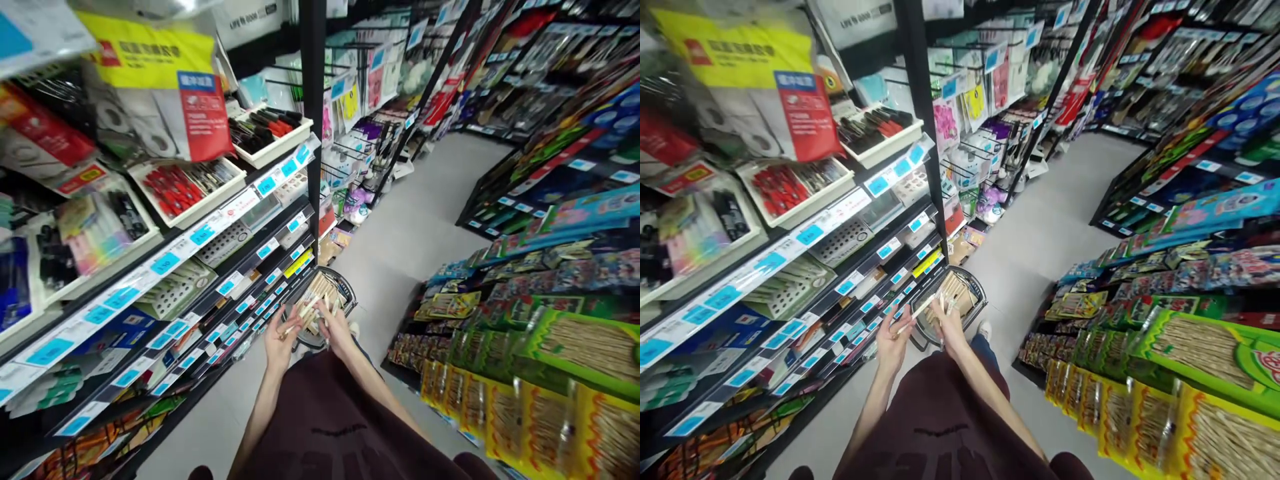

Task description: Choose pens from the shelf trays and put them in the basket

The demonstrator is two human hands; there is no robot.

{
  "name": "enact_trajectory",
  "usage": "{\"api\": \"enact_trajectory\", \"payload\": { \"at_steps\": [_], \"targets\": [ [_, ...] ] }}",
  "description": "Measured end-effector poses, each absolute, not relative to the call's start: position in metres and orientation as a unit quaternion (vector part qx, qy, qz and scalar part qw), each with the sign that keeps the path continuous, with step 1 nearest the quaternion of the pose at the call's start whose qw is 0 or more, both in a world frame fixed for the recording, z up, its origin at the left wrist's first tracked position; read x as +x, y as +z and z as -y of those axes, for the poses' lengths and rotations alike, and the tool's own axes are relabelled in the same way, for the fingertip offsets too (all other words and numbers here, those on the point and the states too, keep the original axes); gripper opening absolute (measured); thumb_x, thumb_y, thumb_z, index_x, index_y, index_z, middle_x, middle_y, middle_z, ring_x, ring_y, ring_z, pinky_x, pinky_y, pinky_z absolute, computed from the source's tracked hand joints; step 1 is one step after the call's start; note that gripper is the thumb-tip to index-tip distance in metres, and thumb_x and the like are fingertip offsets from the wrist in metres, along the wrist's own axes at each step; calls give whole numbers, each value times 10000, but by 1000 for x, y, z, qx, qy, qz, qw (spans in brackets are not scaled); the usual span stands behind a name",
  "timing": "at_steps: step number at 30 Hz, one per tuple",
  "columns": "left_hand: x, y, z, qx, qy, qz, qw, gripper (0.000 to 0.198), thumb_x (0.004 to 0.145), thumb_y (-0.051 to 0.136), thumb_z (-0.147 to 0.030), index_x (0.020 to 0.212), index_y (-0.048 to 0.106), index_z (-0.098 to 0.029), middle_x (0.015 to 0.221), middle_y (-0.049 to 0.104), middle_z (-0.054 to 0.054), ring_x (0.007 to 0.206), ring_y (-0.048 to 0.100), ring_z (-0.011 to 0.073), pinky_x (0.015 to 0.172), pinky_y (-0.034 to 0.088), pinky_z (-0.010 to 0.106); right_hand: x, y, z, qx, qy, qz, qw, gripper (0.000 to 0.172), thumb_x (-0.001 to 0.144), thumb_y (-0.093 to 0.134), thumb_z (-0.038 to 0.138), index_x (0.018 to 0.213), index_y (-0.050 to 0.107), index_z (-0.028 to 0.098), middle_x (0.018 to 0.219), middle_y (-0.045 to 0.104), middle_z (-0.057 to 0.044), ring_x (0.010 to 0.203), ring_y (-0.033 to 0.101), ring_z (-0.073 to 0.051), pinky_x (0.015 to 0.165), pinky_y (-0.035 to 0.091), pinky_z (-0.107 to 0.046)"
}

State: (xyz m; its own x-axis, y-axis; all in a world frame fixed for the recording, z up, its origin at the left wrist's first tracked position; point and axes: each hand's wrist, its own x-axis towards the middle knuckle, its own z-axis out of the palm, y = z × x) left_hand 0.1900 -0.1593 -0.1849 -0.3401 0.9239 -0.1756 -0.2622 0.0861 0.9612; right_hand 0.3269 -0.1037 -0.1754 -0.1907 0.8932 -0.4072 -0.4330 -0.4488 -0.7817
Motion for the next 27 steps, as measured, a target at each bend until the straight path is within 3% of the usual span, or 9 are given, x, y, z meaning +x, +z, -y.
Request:
{"api": "enact_trajectory", "payload": {
  "at_steps": [3,10,17,24,27],
  "targets": [
    [183,-179,168,322,597,-553,485,615,729,785,-354,1283,557,-216,955,767,106,1277,536,296,1027,510,430,309,-158,106,-413,737,269,462,418,769,722,509,1032,677,186,933,732,-53,322,247,10,312,210,-187],
    [169,-169,176,309,590,-561,491,541,734,772,-350,1218,577,-208,1154,713,140,1152,642,290,958,558,415,294,-149,112,-440,693,280,498,471,722,766,494,1042,667,163,965,744,-81,325,270,-8,300,212,-206],
    [142,-179,191,259,612,-571,483,400,674,819,-318,993,619,-181,1051,741,132,1042,697,257,952,553,384,268,-153,127,-447,695,278,490,464,718,773,488,1043,671,173,1030,735,-85,330,265,1,300,204,-205],
    [116,-188,224,258,591,-578,500,304,731,769,-410,891,638,-187,754,726,57,694,720,209,680,584,321,239,-158,145,-486,667,305,475,418,643,839,443,873,660,144,787,729,-70,342,329,-26,317,209,-207],
    [112,-190,233,269,586,-569,511,298,751,751,-431,880,642,-185,767,732,64,631,692,185,609,554,292,233,-159,150,-482,666,318,473,386,660,829,435,846,645,151,765,721,-60,344,323,-26,321,202,-205]
  ]
}}
